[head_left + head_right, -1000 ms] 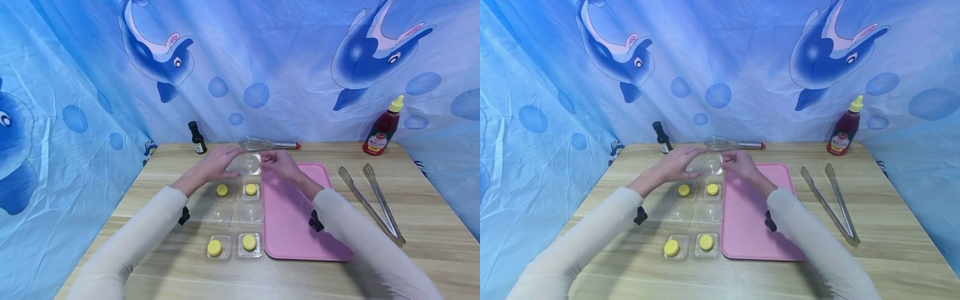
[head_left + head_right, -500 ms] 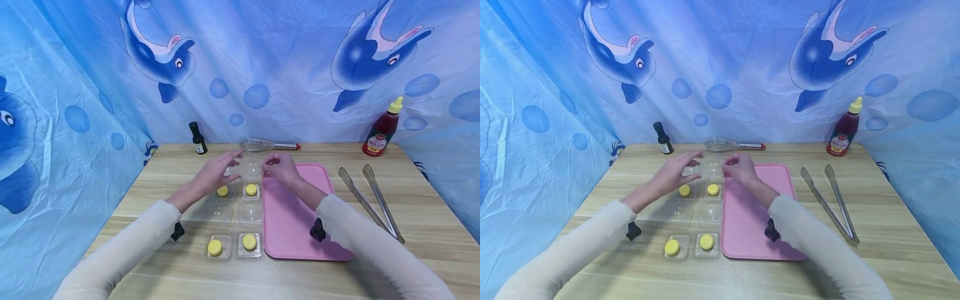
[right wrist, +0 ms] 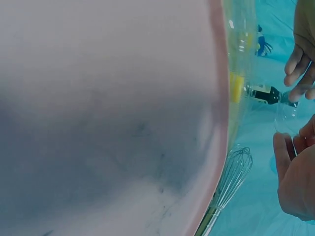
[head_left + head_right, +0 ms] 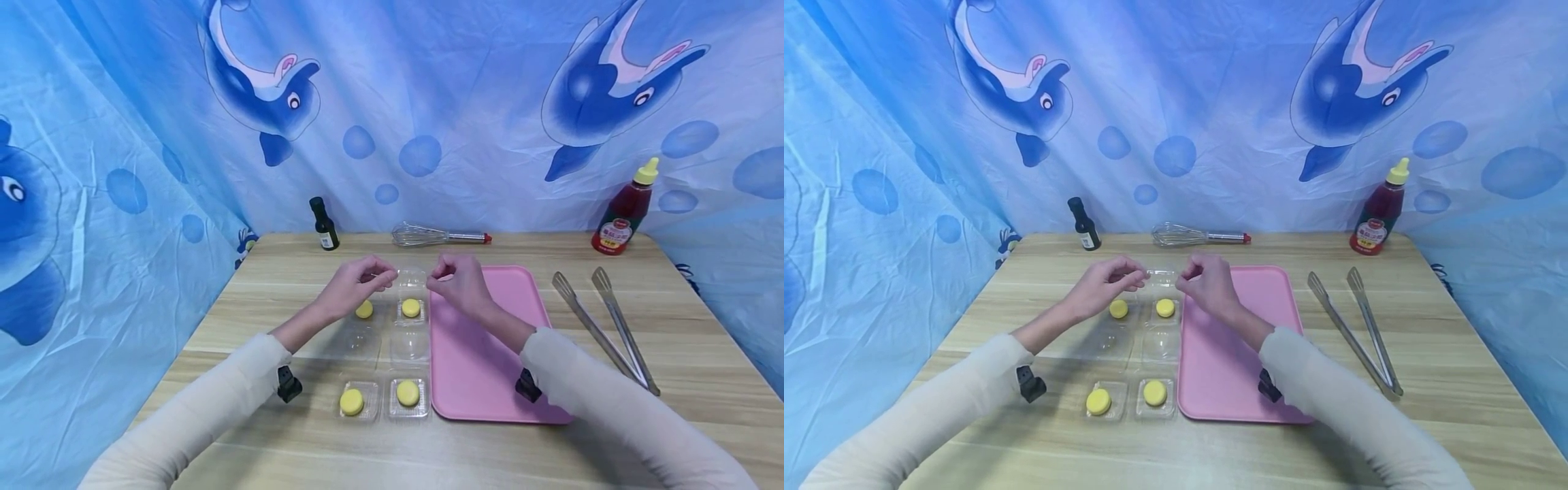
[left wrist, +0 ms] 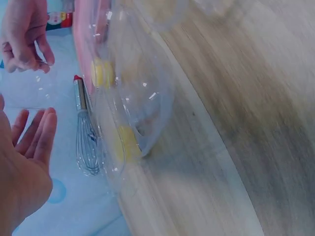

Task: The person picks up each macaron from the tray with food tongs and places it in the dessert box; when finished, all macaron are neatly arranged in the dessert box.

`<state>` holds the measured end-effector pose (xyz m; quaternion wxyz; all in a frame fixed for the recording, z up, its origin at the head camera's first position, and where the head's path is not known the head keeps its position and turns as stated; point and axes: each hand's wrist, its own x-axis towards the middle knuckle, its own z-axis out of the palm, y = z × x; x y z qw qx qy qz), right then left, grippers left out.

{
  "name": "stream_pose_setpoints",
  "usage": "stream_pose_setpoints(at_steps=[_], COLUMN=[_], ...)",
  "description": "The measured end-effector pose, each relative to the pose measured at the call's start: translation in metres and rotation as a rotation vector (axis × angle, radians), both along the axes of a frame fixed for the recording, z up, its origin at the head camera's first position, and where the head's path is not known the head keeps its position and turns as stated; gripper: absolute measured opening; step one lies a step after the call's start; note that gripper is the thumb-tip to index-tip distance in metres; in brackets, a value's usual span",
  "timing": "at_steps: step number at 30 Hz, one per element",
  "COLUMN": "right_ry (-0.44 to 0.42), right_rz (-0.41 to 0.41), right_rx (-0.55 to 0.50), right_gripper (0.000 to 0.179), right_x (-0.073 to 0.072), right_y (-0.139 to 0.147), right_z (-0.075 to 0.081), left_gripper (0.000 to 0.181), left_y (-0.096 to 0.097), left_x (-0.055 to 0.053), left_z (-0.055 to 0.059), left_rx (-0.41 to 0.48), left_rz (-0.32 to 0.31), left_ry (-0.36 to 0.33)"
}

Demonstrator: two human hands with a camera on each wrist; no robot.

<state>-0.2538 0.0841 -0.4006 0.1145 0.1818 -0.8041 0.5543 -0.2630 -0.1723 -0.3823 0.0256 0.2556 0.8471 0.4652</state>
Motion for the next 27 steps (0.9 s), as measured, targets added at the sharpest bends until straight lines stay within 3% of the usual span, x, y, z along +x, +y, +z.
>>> stream_pose_setpoints(at_steps=[5, 12, 17, 22, 27], right_ry=[0.079, 0.121, -0.002, -0.208, -0.268], right_rz=[0.016, 0.027, 0.162, 0.307, 0.359], right_rx=[-0.002, -0.013, -0.033, 0.038, 0.09], right_gripper=[0.025, 0.026, 0.023, 0.059, 0.07], right_x=[0.001, 0.001, 0.001, 0.001, -0.002], right_y=[0.0, 0.0, 0.005, 0.012, 0.015], right_z=[-0.005, -0.009, -0.009, -0.009, -0.011], left_gripper=[0.04, 0.051, 0.053, 0.06, 0.065], left_y=[-0.002, -0.006, -0.009, -0.014, -0.016], left_x=[-0.004, -0.012, -0.017, -0.019, -0.018], left_z=[0.004, 0.008, 0.005, -0.002, -0.01], left_rx=[-0.019, -0.074, -0.089, -0.133, -0.185], left_rz=[-0.048, -0.155, -0.195, -0.183, -0.161], left_ry=[-0.156, -0.247, -0.209, -0.129, -0.06])
